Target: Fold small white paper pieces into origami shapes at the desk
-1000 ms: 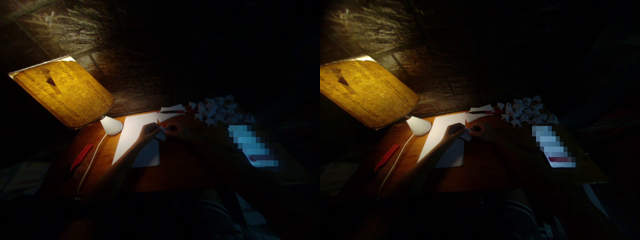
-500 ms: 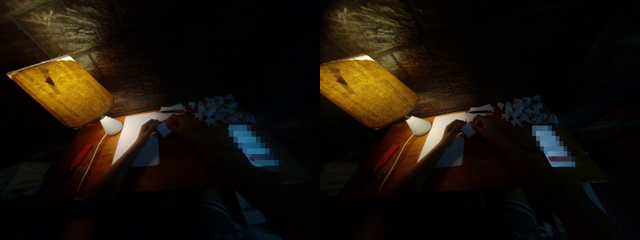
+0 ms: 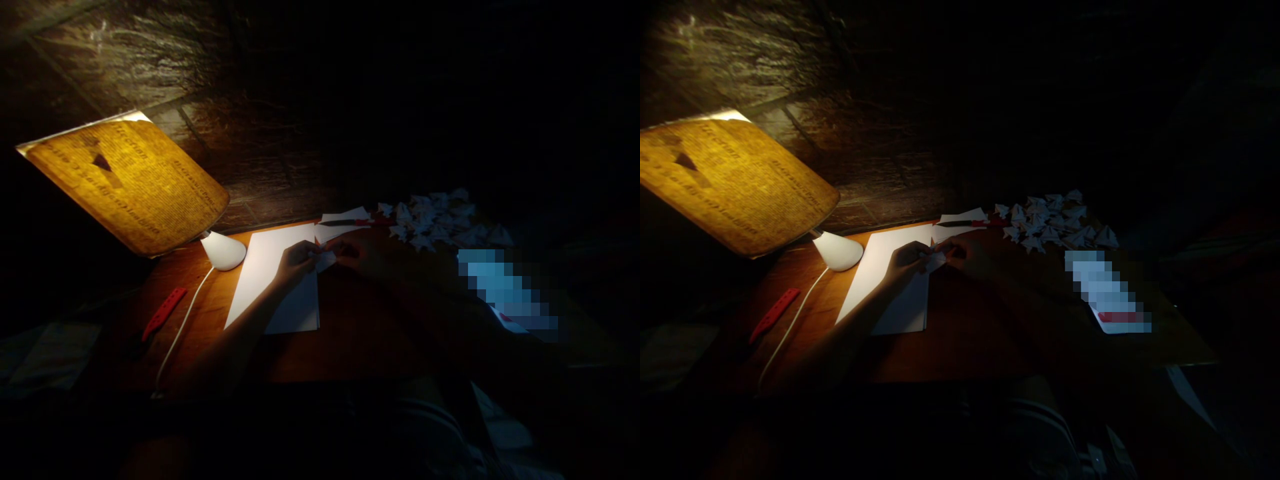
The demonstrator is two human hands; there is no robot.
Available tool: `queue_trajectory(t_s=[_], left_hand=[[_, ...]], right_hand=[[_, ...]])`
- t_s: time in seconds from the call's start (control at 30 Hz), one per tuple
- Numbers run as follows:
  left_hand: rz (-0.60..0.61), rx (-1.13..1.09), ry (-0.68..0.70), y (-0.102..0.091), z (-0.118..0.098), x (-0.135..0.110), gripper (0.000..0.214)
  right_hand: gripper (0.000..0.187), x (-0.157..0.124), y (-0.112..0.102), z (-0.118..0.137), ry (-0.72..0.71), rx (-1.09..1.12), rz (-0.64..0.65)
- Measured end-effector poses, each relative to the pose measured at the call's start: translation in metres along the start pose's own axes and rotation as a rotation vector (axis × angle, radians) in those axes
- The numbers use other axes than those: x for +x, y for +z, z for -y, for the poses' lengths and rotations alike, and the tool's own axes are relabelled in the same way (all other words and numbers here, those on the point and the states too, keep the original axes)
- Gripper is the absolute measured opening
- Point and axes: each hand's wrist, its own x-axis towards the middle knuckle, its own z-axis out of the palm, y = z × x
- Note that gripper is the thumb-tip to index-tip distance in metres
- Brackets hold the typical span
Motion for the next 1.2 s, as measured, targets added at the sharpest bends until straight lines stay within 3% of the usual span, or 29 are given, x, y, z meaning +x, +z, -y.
queue_trajectory(t_s=[0.77, 1.2], left_hand=[[0.031, -0.044, -0.01, -0.002, 0.0, 0.0, 0.047], [0.014, -0.045, -0.021, 0.003, -0.014, -0.007, 0.04]], right_hand=[[0.026, 0.001, -0.003, -0.001, 0.041, 0.09, 0.025], [0.029, 0.003, -0.005, -0.008, 0.005, 0.105, 0.039]])
